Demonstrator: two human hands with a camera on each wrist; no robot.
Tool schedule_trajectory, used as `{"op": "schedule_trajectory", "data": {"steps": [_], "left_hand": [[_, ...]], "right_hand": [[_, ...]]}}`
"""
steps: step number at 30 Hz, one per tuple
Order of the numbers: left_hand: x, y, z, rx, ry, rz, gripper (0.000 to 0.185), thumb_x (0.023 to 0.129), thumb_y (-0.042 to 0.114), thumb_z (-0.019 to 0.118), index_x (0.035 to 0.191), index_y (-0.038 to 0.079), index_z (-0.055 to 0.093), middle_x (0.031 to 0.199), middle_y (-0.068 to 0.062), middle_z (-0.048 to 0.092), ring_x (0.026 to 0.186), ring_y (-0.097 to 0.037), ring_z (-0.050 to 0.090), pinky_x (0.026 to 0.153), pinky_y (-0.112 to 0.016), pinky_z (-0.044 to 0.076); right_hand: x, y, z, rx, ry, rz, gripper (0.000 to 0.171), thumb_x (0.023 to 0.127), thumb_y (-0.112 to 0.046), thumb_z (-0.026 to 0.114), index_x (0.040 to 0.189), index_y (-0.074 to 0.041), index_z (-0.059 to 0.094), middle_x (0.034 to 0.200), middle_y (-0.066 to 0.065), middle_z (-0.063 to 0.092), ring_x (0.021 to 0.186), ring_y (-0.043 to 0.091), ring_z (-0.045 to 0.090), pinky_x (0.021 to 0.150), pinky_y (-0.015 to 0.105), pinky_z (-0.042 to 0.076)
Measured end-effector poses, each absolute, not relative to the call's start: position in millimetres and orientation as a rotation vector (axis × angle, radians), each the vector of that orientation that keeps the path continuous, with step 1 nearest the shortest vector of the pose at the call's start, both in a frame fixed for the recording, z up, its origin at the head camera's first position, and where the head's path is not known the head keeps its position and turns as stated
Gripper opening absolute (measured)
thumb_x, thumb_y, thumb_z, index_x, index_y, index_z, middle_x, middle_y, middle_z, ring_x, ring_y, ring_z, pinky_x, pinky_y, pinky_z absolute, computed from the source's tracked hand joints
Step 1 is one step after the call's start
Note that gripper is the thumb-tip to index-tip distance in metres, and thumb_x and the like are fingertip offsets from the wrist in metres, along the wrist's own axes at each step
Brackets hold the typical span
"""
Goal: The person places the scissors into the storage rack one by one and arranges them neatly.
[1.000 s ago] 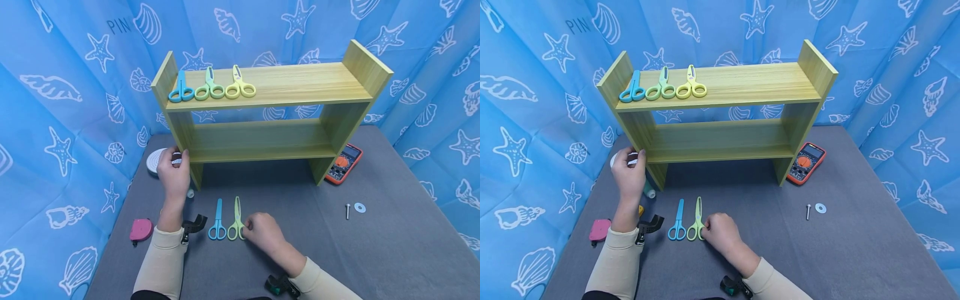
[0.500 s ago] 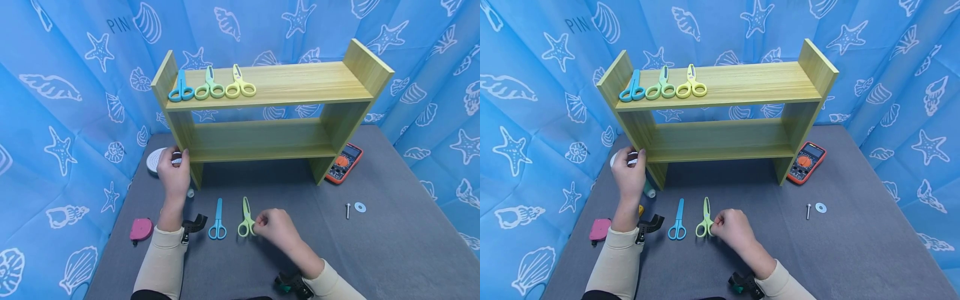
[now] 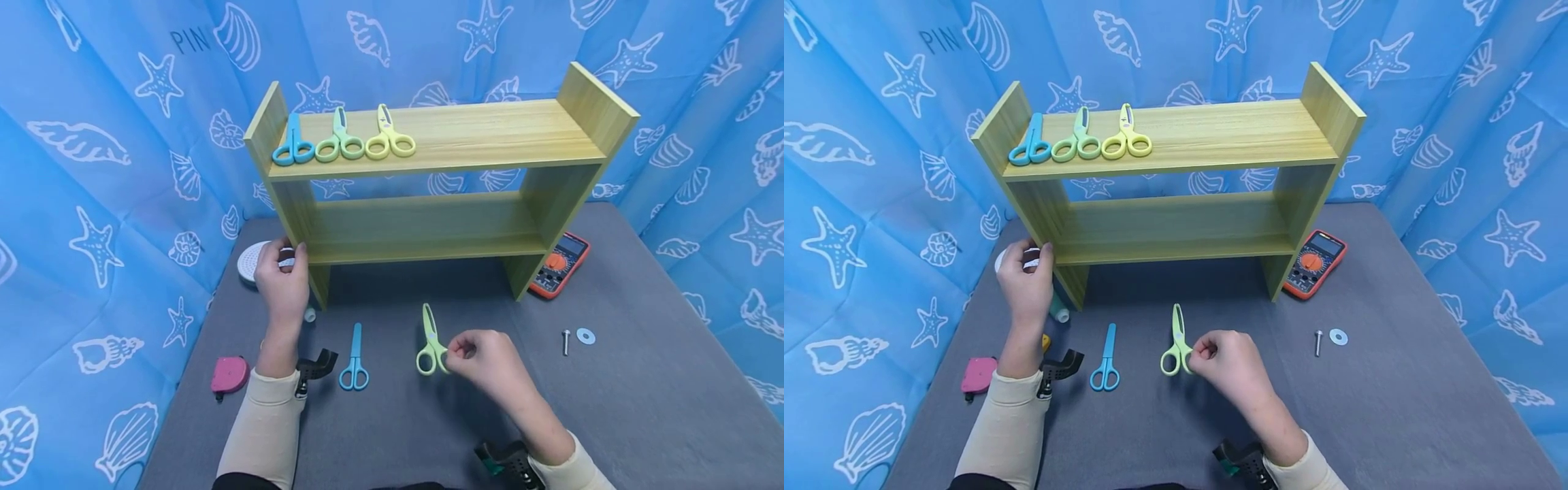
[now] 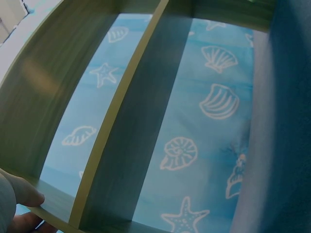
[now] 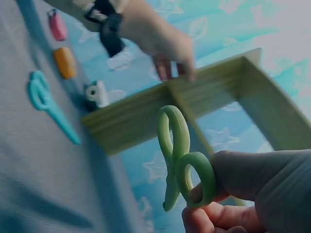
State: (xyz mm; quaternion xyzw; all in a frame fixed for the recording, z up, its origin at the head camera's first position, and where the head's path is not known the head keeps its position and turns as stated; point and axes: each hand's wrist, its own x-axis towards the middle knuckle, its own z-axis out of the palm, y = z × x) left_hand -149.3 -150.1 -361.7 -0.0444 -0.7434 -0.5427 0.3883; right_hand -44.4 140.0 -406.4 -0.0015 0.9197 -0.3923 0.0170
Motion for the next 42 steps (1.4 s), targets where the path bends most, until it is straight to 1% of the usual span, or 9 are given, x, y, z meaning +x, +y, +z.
{"op": "schedule_trajectory", "data": {"steps": [2,8,18,22,28,31,39,42], "left_hand": [[-149,-150,-361,-0.11,-1.89,-1.38,0.015,0.093,-0.009,0.066,0.105,-0.019,0.067,0.098,-0.032,0.062,0.088,-0.043,0.064,0.066,-0.016,0.047],[-149,-151,-360,-0.103,-1.889,-1.372,0.015,0.093,-0.01,0.066,0.105,-0.019,0.067,0.098,-0.032,0.062,0.088,-0.044,0.064,0.066,-0.015,0.047],[-149,-151,-360,-0.096,-1.888,-1.378,0.016,0.094,-0.009,0.066,0.107,-0.018,0.067,0.099,-0.032,0.062,0.089,-0.042,0.064,0.067,-0.016,0.047],[-149,-152,-360,-0.099,-1.888,-1.372,0.016,0.094,-0.008,0.066,0.106,-0.018,0.067,0.1,-0.031,0.062,0.089,-0.041,0.064,0.067,-0.015,0.047],[-150,-152,-360,-0.108,-1.884,-1.379,0.016,0.094,-0.009,0.066,0.106,-0.018,0.067,0.099,-0.032,0.061,0.089,-0.043,0.064,0.067,-0.015,0.047],[-150,-152,-360,-0.108,-1.883,-1.378,0.015,0.093,-0.009,0.066,0.106,-0.018,0.067,0.099,-0.032,0.061,0.089,-0.043,0.064,0.066,-0.014,0.047],[-150,-151,-363,-0.131,-1.877,-1.381,0.014,0.093,-0.01,0.066,0.104,-0.019,0.066,0.098,-0.033,0.061,0.088,-0.045,0.063,0.066,-0.012,0.047],[-151,-151,-364,-0.13,-1.873,-1.38,0.014,0.093,-0.01,0.066,0.104,-0.019,0.066,0.097,-0.033,0.061,0.088,-0.045,0.064,0.066,-0.012,0.047]], "right_hand": [[-44,144,-398,0.001,2.885,-1.225,0.004,0.077,-0.008,0.074,0.08,-0.011,0.075,0.067,-0.007,0.063,0.058,0.01,0.055,0.056,0.026,0.045],[-42,156,-371,0.022,2.97,-1.247,0.006,0.08,-0.008,0.073,0.084,-0.01,0.076,0.068,-0.005,0.063,0.06,0.013,0.056,0.054,0.027,0.045],[-42,174,-328,-0.038,3.107,-1.388,0.006,0.083,-0.004,0.075,0.086,-0.008,0.077,0.066,-0.001,0.063,0.057,0.017,0.053,0.049,0.026,0.042],[-44,179,-310,-0.064,3.145,-1.434,0.007,0.084,-0.003,0.074,0.085,-0.01,0.077,0.067,0.0,0.065,0.057,0.016,0.054,0.049,0.025,0.041],[-49,184,-282,-0.084,3.131,-1.576,0.003,0.087,-0.007,0.075,0.087,-0.006,0.078,0.069,0.002,0.067,0.058,0.014,0.055,0.051,0.022,0.043],[-51,183,-265,-0.106,3.128,-1.637,0.005,0.088,-0.009,0.077,0.089,-0.004,0.079,0.068,0.002,0.067,0.057,0.013,0.055,0.051,0.021,0.044],[-61,180,-226,-0.1,3.105,-1.748,0.01,0.088,-0.012,0.078,0.092,-0.003,0.079,0.069,0.0,0.069,0.058,0.015,0.054,0.047,0.024,0.041],[-70,177,-212,-0.079,3.073,-1.798,0.011,0.088,-0.014,0.078,0.091,-0.003,0.079,0.069,0.002,0.069,0.06,0.017,0.055,0.049,0.025,0.043]]}}
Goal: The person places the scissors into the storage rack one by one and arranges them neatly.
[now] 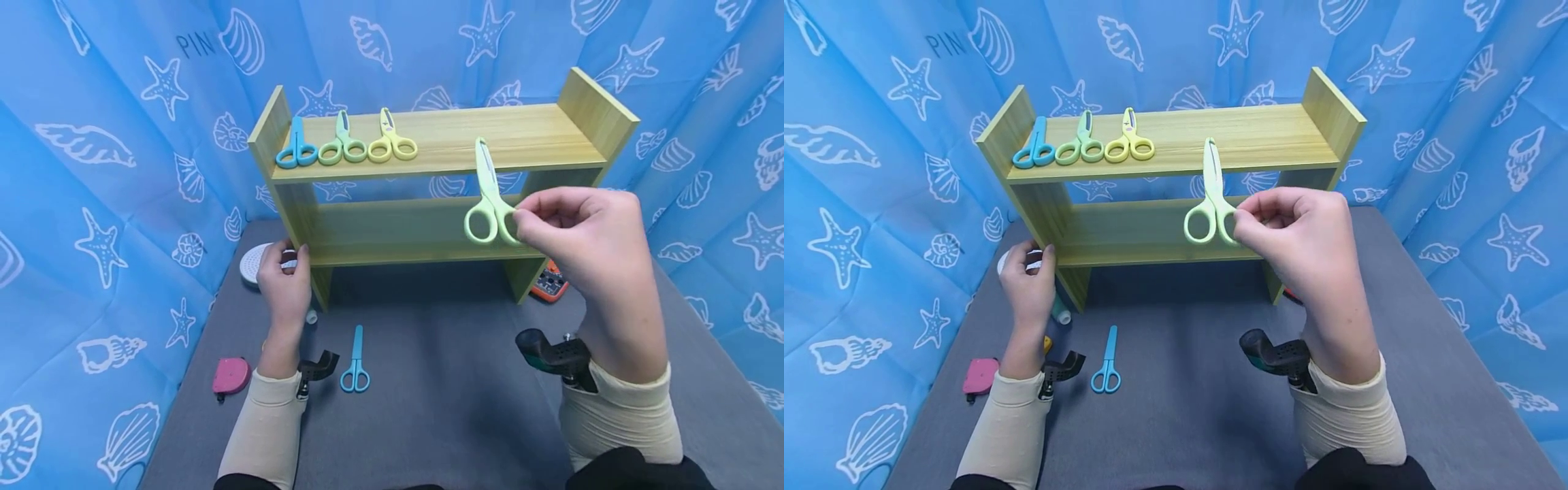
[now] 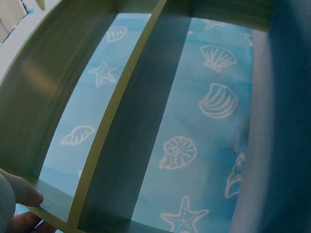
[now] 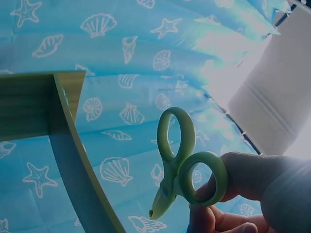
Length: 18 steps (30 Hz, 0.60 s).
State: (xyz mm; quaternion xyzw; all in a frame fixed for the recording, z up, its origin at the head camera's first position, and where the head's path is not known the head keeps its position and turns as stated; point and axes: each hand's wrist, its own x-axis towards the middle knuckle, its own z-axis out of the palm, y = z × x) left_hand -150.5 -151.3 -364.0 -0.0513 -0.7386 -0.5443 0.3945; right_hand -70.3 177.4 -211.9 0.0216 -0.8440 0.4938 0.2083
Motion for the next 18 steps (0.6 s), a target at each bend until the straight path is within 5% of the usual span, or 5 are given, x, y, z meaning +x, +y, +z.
{"op": "schedule_trajectory", "data": {"steps": [12,18], "left_hand": [[-149,-151,-365,-0.116,-1.881,-1.376,0.013,0.092,-0.011,0.066,0.103,-0.018,0.067,0.097,-0.033,0.062,0.088,-0.043,0.064,0.066,-0.011,0.046],[-149,-151,-362,-0.137,-1.874,-1.371,0.013,0.092,-0.011,0.066,0.102,-0.019,0.066,0.097,-0.033,0.061,0.087,-0.044,0.064,0.066,-0.012,0.046]], "right_hand": [[-136,169,-166,-0.062,-2.449,1.34,0.011,0.086,-0.019,0.075,0.09,-0.013,0.083,0.078,-0.009,0.071,0.078,0.016,0.048,0.055,0.029,0.035],[-168,161,-158,-0.034,-2.618,1.16,0.022,0.087,-0.021,0.067,0.099,-0.01,0.082,0.067,-0.008,0.062,0.057,0.012,0.044,0.048,0.028,0.032]]}}
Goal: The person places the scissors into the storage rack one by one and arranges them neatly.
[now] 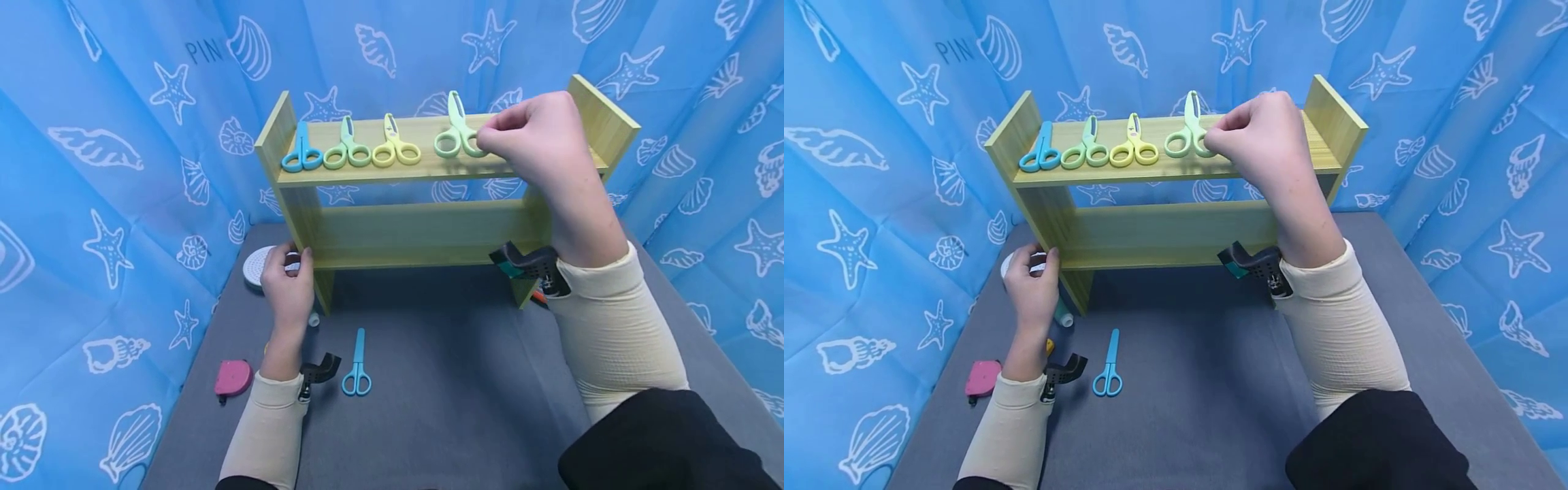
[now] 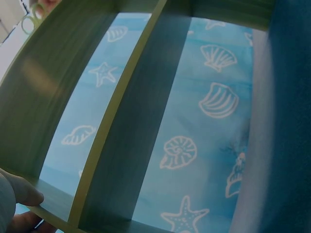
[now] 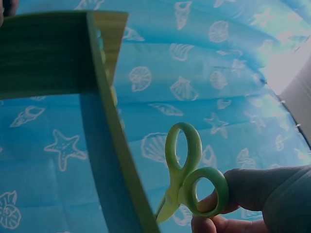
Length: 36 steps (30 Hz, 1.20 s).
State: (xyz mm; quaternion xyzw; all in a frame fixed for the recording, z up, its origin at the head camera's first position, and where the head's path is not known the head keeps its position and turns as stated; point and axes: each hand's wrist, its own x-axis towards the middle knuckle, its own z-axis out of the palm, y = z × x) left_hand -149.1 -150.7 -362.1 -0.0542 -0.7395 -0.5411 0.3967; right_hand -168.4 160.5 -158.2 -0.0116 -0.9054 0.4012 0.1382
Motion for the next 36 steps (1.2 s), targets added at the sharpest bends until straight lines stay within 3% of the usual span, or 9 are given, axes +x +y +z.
{"op": "schedule_trajectory", "data": {"steps": [3,7,13,17,18,25,36], "left_hand": [[-150,-151,-362,-0.139,-1.874,-1.364,0.012,0.092,-0.011,0.066,0.101,-0.019,0.066,0.096,-0.033,0.061,0.086,-0.044,0.064,0.066,-0.014,0.047],[-150,-151,-362,-0.136,-1.876,-1.357,0.012,0.092,-0.011,0.066,0.101,-0.019,0.066,0.096,-0.032,0.061,0.086,-0.044,0.064,0.065,-0.015,0.047],[-150,-151,-363,-0.135,-1.874,-1.365,0.013,0.092,-0.011,0.067,0.102,-0.019,0.067,0.095,-0.032,0.061,0.085,-0.043,0.064,0.065,-0.013,0.046],[-151,-152,-364,-0.142,-1.865,-1.368,0.012,0.091,-0.011,0.066,0.101,-0.019,0.067,0.095,-0.033,0.061,0.085,-0.044,0.064,0.065,-0.013,0.046],[-151,-152,-363,-0.144,-1.863,-1.367,0.012,0.091,-0.012,0.066,0.101,-0.019,0.067,0.095,-0.033,0.061,0.085,-0.044,0.064,0.065,-0.013,0.046],[-150,-152,-362,-0.15,-1.867,-1.359,0.013,0.092,-0.011,0.066,0.102,-0.019,0.066,0.096,-0.033,0.061,0.086,-0.044,0.064,0.066,-0.014,0.048],[-151,-152,-364,-0.147,-1.862,-1.374,0.013,0.092,-0.011,0.066,0.102,-0.019,0.066,0.097,-0.032,0.061,0.086,-0.044,0.063,0.065,-0.016,0.048]], "right_hand": [[-183,157,-159,0.007,-2.682,1.097,0.023,0.087,-0.02,0.065,0.097,-0.008,0.081,0.062,-0.008,0.058,0.05,0.01,0.04,0.048,0.028,0.032],[-198,152,-160,0.051,-2.767,0.97,0.024,0.086,-0.019,0.063,0.096,-0.007,0.082,0.064,-0.006,0.061,0.06,0.014,0.048,0.055,0.029,0.037],[-202,149,-161,0.081,-2.814,0.866,0.033,0.09,-0.022,0.06,0.109,-0.006,0.081,0.092,0.005,0.072,0.092,0.018,0.053,0.077,0.03,0.043],[-193,150,-162,0.073,-2.749,0.905,0.037,0.095,-0.031,0.059,0.116,-0.009,0.079,0.109,0.007,0.072,0.093,0.017,0.053,0.075,0.03,0.044],[-190,151,-163,0.067,-2.722,0.924,0.037,0.096,-0.034,0.059,0.117,-0.01,0.079,0.111,0.006,0.071,0.091,0.017,0.053,0.07,0.031,0.043],[-162,157,-169,0.035,-2.495,1.02,0.039,0.096,-0.043,0.063,0.113,-0.012,0.08,0.098,0.0,0.073,0.083,0.014,0.058,0.065,0.028,0.043],[-121,171,-190,0.059,-2.292,1.101,0.03,0.093,-0.033,0.072,0.106,-0.008,0.081,0.077,-0.01,0.067,0.065,0.01,0.058,0.058,0.02,0.042]]}}
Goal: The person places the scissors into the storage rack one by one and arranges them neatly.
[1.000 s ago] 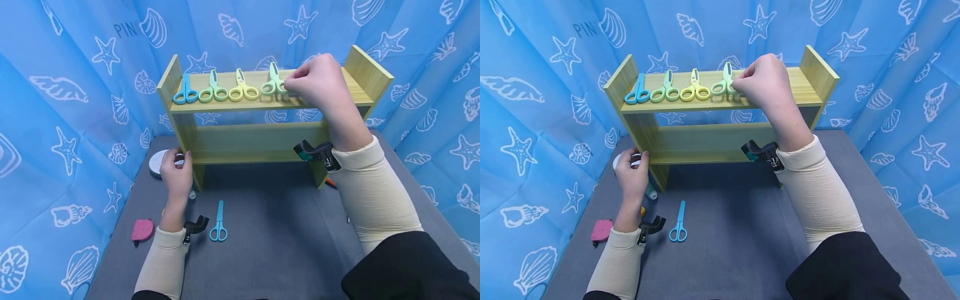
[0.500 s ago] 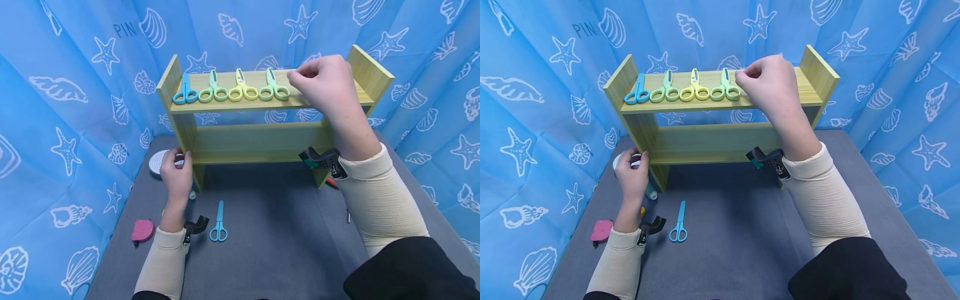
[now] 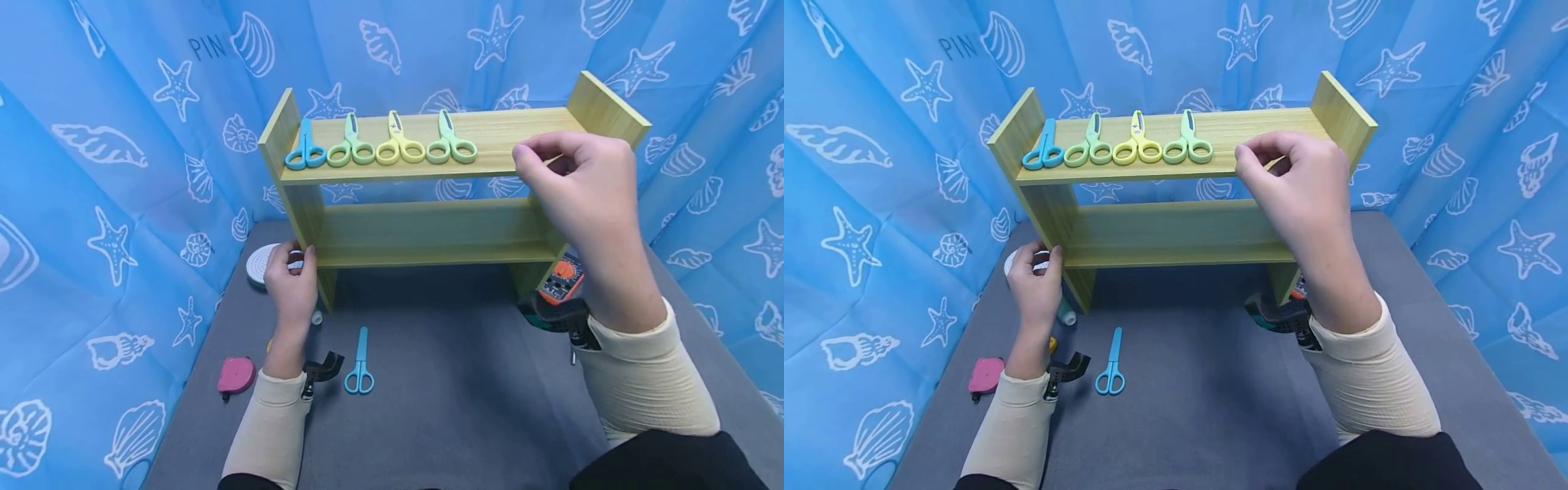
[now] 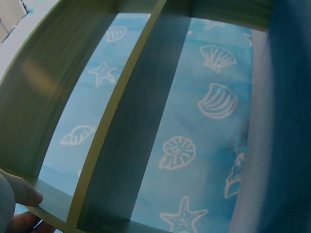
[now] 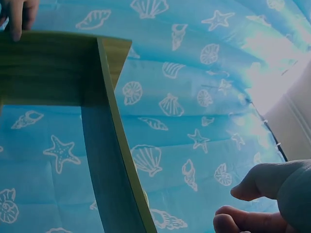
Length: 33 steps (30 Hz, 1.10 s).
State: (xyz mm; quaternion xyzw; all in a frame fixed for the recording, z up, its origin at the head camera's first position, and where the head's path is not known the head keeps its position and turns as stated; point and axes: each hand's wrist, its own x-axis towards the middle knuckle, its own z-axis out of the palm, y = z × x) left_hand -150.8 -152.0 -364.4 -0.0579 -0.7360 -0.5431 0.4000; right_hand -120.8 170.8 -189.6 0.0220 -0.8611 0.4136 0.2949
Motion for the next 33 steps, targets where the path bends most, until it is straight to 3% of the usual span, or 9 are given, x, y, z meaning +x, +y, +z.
{"op": "schedule_trajectory", "data": {"steps": [18,33], "left_hand": [[-148,-150,-361,-0.144,-1.868,-1.364,0.014,0.092,-0.011,0.066,0.104,-0.019,0.066,0.097,-0.033,0.061,0.086,-0.043,0.063,0.067,-0.012,0.047],[-150,-150,-363,-0.123,-1.86,-1.364,0.013,0.092,-0.011,0.067,0.102,-0.019,0.067,0.096,-0.033,0.061,0.086,-0.042,0.063,0.066,-0.012,0.046]], "right_hand": [[-68,169,-249,0.191,-2.133,1.195,0.013,0.093,-0.012,0.075,0.103,-0.005,0.081,0.089,-0.008,0.072,0.073,0.008,0.066,0.068,0.012,0.052],[-52,157,-307,0.175,-2.145,1.395,0.014,0.089,0.001,0.076,0.103,-0.002,0.078,0.089,0.001,0.073,0.073,0.01,0.069,0.07,0.016,0.056]]}}
